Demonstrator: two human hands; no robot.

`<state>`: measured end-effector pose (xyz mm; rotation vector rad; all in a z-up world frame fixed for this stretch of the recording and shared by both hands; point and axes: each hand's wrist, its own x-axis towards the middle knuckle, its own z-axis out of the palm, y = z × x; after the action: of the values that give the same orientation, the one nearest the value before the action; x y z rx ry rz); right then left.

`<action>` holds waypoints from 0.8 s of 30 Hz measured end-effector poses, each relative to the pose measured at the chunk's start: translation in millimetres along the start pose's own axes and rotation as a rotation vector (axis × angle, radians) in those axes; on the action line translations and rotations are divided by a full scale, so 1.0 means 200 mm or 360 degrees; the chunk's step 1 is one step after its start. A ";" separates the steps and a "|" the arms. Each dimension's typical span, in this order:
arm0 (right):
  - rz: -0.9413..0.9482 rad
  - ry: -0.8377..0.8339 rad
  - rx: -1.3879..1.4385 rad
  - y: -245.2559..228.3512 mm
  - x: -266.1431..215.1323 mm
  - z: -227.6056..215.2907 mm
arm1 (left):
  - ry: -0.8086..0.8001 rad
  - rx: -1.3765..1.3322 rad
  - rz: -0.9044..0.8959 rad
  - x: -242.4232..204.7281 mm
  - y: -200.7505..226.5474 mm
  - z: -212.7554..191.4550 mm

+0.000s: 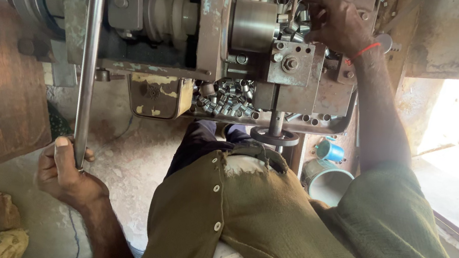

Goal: The person operates a metalworking machine, likely a lathe, by holding a long metal rod with their left hand and turning a control wheel with their right hand. The machine is actively cutting a metal piece, producing metal shavings that fall onto the floor.

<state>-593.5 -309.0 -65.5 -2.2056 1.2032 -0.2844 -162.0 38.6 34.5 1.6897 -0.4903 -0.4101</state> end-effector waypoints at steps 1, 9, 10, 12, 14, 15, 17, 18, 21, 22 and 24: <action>-0.0020 0.0040 -0.0004 0.01 0.01 0.02 | 0.0010 0.0021 -0.0002 0.00 0.00 0.00; -0.0068 0.0089 0.0037 -0.03 0.02 0.03 | 0.0053 0.0005 -0.0023 -0.01 -0.01 -0.01; -0.0054 0.0073 0.0049 -0.03 0.02 0.03 | 0.0060 -0.0005 -0.0040 -0.01 -0.02 -0.01; 0.0025 0.0084 -0.0045 -0.03 0.02 0.02 | 0.0046 -0.0031 0.0000 -0.01 -0.02 0.00; 0.0161 0.0137 -0.0247 -0.03 0.00 0.03 | 0.0035 -0.0053 0.0024 -0.01 -0.02 0.00; 0.0146 0.0178 -0.0238 -0.03 -0.01 0.03 | 0.0034 -0.0062 0.0028 -0.01 -0.02 0.00; 0.0113 0.0255 -0.0220 -0.04 -0.02 0.04 | 0.0040 -0.0056 0.0026 -0.01 -0.03 0.00; 0.0199 0.0208 -0.0117 -0.04 -0.02 0.05 | 0.0047 -0.0040 0.0019 0.00 -0.03 0.00; 0.0347 0.0083 0.0122 -0.05 0.00 0.10 | 0.0025 -0.0063 0.0007 -0.01 -0.03 -0.01; 0.0321 0.0058 0.0158 -0.04 0.01 0.11 | 0.0009 -0.0084 0.0007 -0.01 -0.03 -0.01; 0.0163 0.0018 0.0105 0.01 0.04 0.13 | 0.0012 -0.0085 0.0007 -0.01 -0.03 -0.01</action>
<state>-580.2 -305.7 -87.9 -2.0815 1.2899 -0.2906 -162.3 41.4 29.6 1.6380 -0.4736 -0.4103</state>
